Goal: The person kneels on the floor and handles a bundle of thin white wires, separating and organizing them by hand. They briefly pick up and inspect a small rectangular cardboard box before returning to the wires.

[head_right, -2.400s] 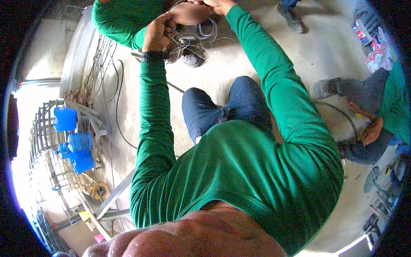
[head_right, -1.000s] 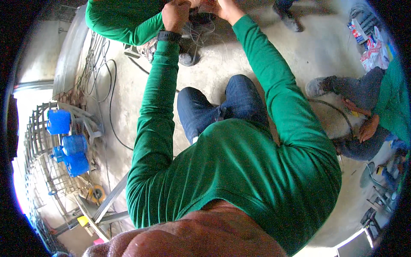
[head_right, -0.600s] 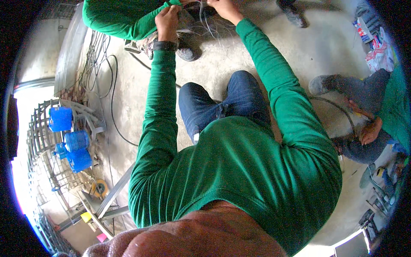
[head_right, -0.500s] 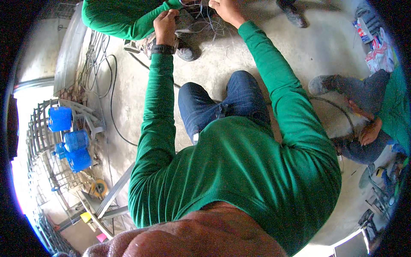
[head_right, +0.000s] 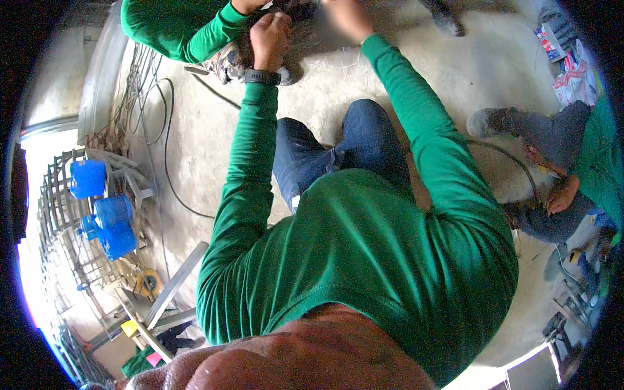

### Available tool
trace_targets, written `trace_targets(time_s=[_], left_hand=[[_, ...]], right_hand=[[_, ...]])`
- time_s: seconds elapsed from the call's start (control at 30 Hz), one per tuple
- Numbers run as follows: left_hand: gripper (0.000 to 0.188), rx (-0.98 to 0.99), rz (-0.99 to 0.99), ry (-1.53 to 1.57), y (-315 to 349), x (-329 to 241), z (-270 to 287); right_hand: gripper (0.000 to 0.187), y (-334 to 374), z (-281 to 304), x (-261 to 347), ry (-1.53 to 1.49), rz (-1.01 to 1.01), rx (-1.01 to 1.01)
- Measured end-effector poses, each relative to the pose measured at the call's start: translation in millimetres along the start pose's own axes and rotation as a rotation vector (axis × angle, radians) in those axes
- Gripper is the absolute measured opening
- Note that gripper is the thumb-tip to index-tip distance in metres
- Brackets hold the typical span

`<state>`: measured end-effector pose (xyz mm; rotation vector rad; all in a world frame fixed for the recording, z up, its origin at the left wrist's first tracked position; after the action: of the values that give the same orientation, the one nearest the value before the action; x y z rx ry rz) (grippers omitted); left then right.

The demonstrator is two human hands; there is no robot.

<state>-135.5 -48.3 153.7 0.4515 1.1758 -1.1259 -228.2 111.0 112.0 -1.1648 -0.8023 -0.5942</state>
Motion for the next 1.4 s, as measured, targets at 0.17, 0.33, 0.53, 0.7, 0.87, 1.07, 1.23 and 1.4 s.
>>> trace_targets(time_s=[0.17, 0.33, 0.53, 0.7, 0.87, 1.07, 1.23, 1.4], left_hand=[[0.023, 0.046, -0.075, -0.035, 2, -2, -3], [0.018, -0.037, -0.085, 0.258, 20, -14, 2], [0.018, -0.028, 0.138, 0.469, 38, -13, 19], [0.021, 0.022, 0.193, 0.452, 80, -26, 33], [0.023, -0.060, 0.247, 0.708, 112, -18, 67], [0.022, -0.047, 0.091, 0.798, 173, -35, 108], [0.025, -0.388, 0.086, 0.924, 231, -27, 180], [0.026, -0.479, -0.249, 0.976, 262, -34, 271]], right_hand=[[0.021, -12, 3, -14, -0.113, -0.034, -0.119], [0.012, -7, -2, 7, -0.122, 0.046, 0.122], [0.014, -5, -8, -20, -0.123, 0.082, 0.044], [0.013, -4, -7, 15, -0.341, -0.239, 0.076], [0.009, 2, -29, 31, -0.365, 0.000, 0.104], [0.015, 13, -25, 44, -0.346, -0.122, 0.119], [0.021, 26, -16, 25, -0.443, -0.326, 0.139], [0.020, 43, -35, 54, -0.566, -0.275, 0.151]])
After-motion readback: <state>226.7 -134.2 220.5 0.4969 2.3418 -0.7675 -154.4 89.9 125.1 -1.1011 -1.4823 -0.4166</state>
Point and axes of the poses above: each hand's wrist, its own y-axis away from the middle knuckle, its own z-axis out of the back of the hand, x = y × z, the point moved 3 cm from there along -y, towards the middle knuckle, and after that the axes turned 9 degrees about -y, right-handed, at the moved point
